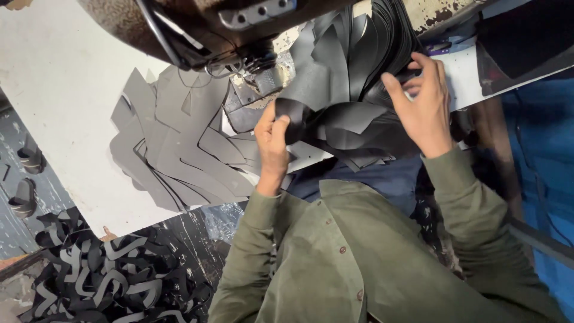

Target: The person sews gray and black material pieces using a sewing machine, stacking the finished pieces on the table. They also retrieve a bundle of black material from a plastic bag on the floor and add it to the pile.

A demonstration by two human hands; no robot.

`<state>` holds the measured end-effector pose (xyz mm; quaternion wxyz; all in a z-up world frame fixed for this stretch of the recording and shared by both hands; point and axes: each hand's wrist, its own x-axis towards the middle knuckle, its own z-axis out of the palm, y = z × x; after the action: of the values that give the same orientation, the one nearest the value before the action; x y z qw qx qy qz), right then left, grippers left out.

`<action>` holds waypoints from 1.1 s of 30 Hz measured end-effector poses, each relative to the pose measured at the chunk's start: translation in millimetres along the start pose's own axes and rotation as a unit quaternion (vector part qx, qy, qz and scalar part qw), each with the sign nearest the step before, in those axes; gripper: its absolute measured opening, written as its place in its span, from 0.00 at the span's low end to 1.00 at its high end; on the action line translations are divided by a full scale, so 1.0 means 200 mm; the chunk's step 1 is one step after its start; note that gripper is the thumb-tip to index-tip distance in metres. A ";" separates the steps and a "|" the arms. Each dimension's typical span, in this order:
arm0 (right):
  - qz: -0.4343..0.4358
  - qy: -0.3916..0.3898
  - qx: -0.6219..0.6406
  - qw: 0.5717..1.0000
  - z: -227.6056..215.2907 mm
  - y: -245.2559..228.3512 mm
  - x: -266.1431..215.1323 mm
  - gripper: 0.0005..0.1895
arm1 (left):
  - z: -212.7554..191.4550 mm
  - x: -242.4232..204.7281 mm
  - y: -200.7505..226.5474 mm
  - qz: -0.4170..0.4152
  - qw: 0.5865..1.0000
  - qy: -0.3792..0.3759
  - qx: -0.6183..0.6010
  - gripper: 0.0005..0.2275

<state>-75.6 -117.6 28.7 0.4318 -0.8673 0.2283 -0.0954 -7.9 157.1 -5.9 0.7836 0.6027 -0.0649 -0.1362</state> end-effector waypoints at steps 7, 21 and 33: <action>-0.112 -0.015 -0.045 0.993 0.22 -0.03 0.14 0.41 | -0.05 -0.12 -0.14 -0.142 0.986 -0.044 0.081 0.11; -0.184 -0.073 -0.032 0.980 0.32 0.18 0.28 0.30 | -0.03 -0.16 -0.09 -0.056 0.996 -0.010 0.066 0.09; -0.327 -0.046 -0.052 0.942 0.15 0.00 0.26 0.40 | 0.05 -0.16 -0.01 -0.052 0.993 -0.001 0.103 0.06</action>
<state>-19.0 -121.1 7.5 0.3412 -0.9189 -0.0837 -0.1793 -41.9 157.8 -2.7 0.7092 0.6826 -0.0483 -0.1700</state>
